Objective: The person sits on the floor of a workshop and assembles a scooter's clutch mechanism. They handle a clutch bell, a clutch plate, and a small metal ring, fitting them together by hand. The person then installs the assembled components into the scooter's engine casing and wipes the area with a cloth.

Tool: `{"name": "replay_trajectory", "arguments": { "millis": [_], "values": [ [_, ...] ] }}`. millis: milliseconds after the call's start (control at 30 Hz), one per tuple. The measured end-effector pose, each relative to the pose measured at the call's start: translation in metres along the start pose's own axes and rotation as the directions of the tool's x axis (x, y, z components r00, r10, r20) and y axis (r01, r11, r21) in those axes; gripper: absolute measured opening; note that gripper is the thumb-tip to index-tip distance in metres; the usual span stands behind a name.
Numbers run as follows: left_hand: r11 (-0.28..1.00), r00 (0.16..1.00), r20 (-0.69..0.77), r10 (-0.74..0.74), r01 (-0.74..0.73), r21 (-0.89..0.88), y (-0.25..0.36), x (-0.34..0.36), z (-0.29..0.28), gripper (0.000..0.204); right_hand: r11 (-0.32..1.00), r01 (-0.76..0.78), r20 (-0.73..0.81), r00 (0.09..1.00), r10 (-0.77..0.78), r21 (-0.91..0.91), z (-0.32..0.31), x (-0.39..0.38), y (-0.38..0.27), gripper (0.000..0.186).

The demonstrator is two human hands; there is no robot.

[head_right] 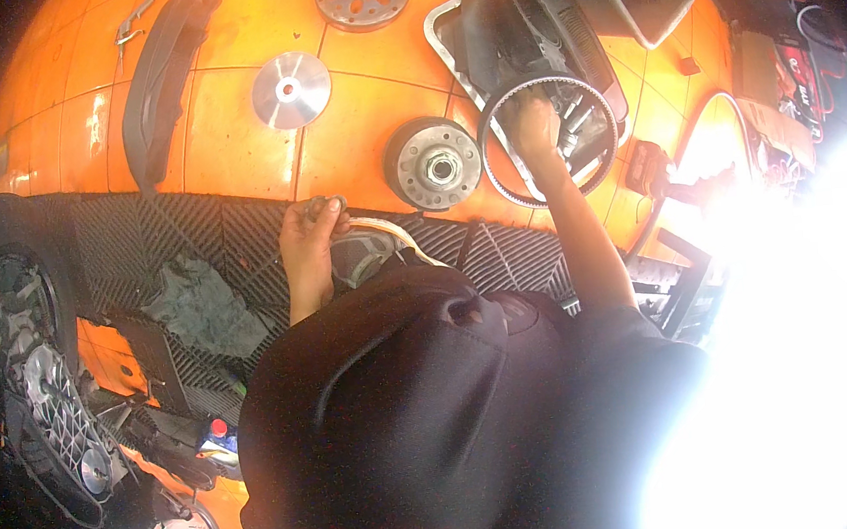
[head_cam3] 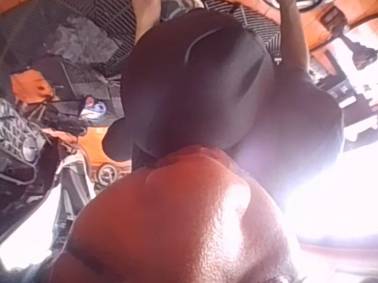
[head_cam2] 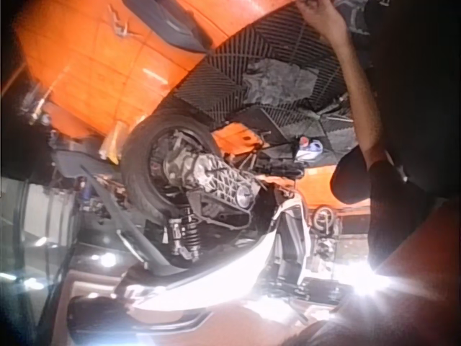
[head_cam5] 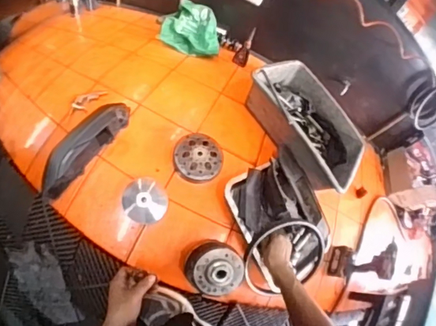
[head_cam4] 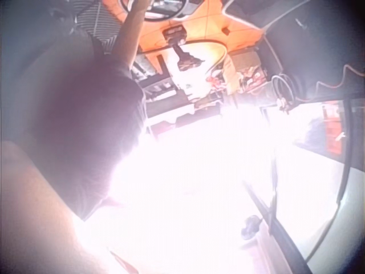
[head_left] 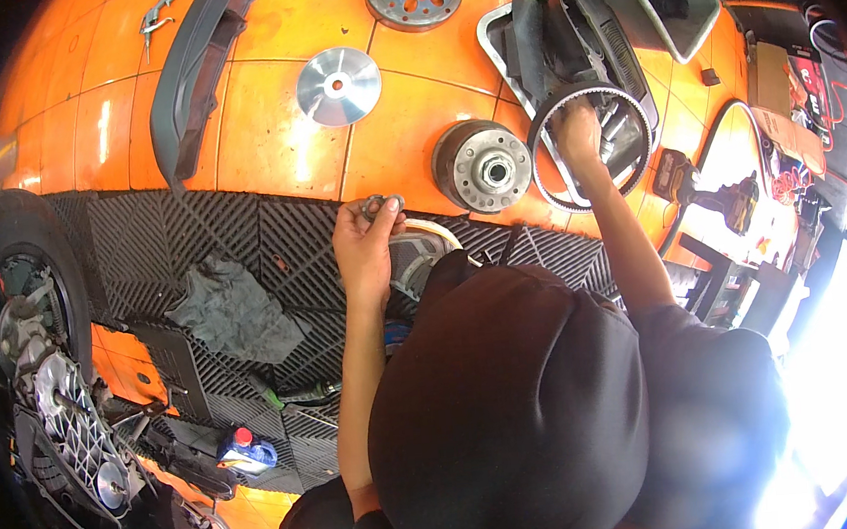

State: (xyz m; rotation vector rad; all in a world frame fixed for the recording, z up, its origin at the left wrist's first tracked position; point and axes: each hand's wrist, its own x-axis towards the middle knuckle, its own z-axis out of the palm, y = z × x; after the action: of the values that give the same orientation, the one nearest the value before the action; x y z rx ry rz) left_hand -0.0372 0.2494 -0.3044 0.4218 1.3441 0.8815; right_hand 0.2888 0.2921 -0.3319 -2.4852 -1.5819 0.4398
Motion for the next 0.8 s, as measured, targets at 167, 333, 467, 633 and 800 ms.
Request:
{"name": "replay_trajectory", "arguments": {
  "millis": [167,333,467,633,800],
  "values": [
    [0.999,0.999,0.003,-0.048,0.048,-0.003,0.005,-0.001,0.006,0.022,1.000,-0.003,0.019,1.000,0.003,-0.006,-0.003,0.001,-0.002,0.031],
    [0.998,0.998,0.013,-0.058,0.058,-0.030,0.004,-0.001,0.006,0.021,0.998,-0.047,0.052,0.998,0.045,0.040,-0.001,0.006,-0.012,0.039],
    [0.998,0.998,0.009,-0.059,0.059,-0.027,0.003,0.000,0.004,0.021,0.999,-0.028,0.057,0.998,0.026,0.031,0.012,0.014,0.009,0.041],
    [1.000,1.000,0.020,-0.019,0.019,-0.001,-0.001,0.002,0.001,0.028,0.997,-0.045,0.157,0.987,0.035,0.059,0.010,0.020,0.011,0.038],
    [0.997,0.998,0.020,-0.057,0.058,-0.052,0.005,0.001,0.002,0.020,0.991,-0.114,0.144,0.984,0.102,0.072,0.000,0.006,0.013,0.033]
  ]
}}
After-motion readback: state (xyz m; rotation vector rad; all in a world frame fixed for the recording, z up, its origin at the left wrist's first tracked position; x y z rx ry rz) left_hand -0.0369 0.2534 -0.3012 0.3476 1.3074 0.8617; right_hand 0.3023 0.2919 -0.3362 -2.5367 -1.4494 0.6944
